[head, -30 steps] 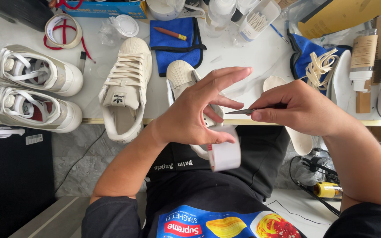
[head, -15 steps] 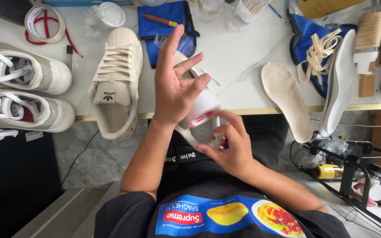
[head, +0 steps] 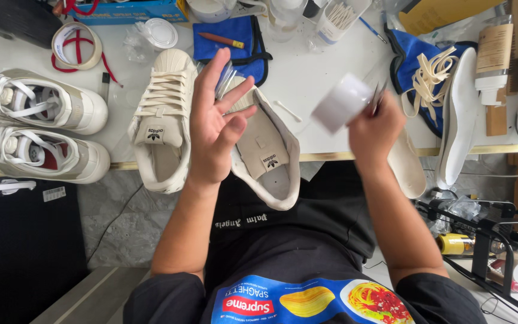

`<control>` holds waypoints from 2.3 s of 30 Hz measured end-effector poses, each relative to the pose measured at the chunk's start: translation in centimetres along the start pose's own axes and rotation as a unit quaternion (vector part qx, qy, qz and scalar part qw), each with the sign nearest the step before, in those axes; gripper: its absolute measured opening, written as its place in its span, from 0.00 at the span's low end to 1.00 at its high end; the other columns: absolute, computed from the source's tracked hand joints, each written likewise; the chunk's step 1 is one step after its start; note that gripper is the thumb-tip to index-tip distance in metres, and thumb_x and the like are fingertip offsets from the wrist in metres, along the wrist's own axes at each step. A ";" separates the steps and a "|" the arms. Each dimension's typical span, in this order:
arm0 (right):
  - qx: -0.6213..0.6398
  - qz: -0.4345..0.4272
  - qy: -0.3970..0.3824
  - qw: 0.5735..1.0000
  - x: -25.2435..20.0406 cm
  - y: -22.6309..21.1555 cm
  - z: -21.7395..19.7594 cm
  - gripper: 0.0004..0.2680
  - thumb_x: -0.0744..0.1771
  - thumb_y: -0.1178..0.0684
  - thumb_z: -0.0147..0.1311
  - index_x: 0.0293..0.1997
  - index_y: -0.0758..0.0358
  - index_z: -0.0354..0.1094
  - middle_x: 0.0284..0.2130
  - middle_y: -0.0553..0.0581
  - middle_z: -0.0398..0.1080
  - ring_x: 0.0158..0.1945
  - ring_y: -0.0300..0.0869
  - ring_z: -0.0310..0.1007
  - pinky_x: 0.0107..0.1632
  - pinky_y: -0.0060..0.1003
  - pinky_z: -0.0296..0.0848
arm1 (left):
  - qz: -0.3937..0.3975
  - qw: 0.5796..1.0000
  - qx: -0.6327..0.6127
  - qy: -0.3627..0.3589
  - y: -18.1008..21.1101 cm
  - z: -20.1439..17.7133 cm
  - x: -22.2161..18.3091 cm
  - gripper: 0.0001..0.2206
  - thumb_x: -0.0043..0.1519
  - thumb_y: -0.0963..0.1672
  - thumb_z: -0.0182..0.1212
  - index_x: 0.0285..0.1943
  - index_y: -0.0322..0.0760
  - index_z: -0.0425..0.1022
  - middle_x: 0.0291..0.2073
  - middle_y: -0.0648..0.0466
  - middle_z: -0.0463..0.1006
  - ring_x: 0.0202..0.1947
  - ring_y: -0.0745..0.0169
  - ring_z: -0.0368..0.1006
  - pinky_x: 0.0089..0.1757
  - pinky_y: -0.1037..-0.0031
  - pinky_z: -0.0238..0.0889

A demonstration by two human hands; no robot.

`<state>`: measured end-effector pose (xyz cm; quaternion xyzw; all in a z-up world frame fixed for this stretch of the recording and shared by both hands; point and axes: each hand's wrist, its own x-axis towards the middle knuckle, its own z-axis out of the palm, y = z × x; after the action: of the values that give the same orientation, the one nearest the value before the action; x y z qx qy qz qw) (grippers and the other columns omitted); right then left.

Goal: The person trims the inside of a sneaker using small shears and then applies tape to the internal heel area by hand, smoothing it down with their fingers.

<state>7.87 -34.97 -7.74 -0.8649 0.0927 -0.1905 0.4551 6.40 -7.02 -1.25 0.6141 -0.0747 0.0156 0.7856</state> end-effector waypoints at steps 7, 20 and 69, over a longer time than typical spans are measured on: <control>-0.042 0.059 0.006 0.997 6.3 5.1 1.2 0.10 0.66 0.60 0.62 0.28 0.70 0.62 0.20 0.55 0.69 0.21 0.38 0.73 0.23 0.35 0.71 | -0.028 1.000 0.002 0.004 0.5 -1.0 -3.6 0.47 0.63 0.62 0.64 0.82 0.34 0.48 0.80 0.43 0.52 0.74 0.38 0.65 0.64 0.54 0.69; -0.275 -0.010 -0.110 0.955 2.0 2.8 3.1 0.12 0.65 0.46 0.66 0.33 0.64 0.70 0.27 0.62 0.74 0.33 0.60 0.74 0.37 0.54 0.70 | -0.009 0.998 0.057 -0.002 0.5 -2.8 -4.4 0.46 0.65 0.66 0.54 0.81 0.33 0.51 0.79 0.43 0.53 0.79 0.40 0.60 0.69 0.49 0.64; -0.193 -0.463 -0.279 0.819 -3.7 -10.8 0.1 0.27 0.50 0.45 0.66 0.54 0.50 0.72 0.57 0.61 0.68 0.62 0.56 0.65 0.58 0.54 0.64 | 0.010 0.992 -0.065 -0.109 2.5 -1.6 -5.8 0.38 0.67 0.62 0.55 0.76 0.33 0.63 0.79 0.45 0.55 0.81 0.51 0.45 0.77 0.55 0.36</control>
<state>4.35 -27.54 0.14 -0.8921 -0.4146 -0.1076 0.1437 0.57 -4.50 -0.02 0.5591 -0.1674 -0.0486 0.8105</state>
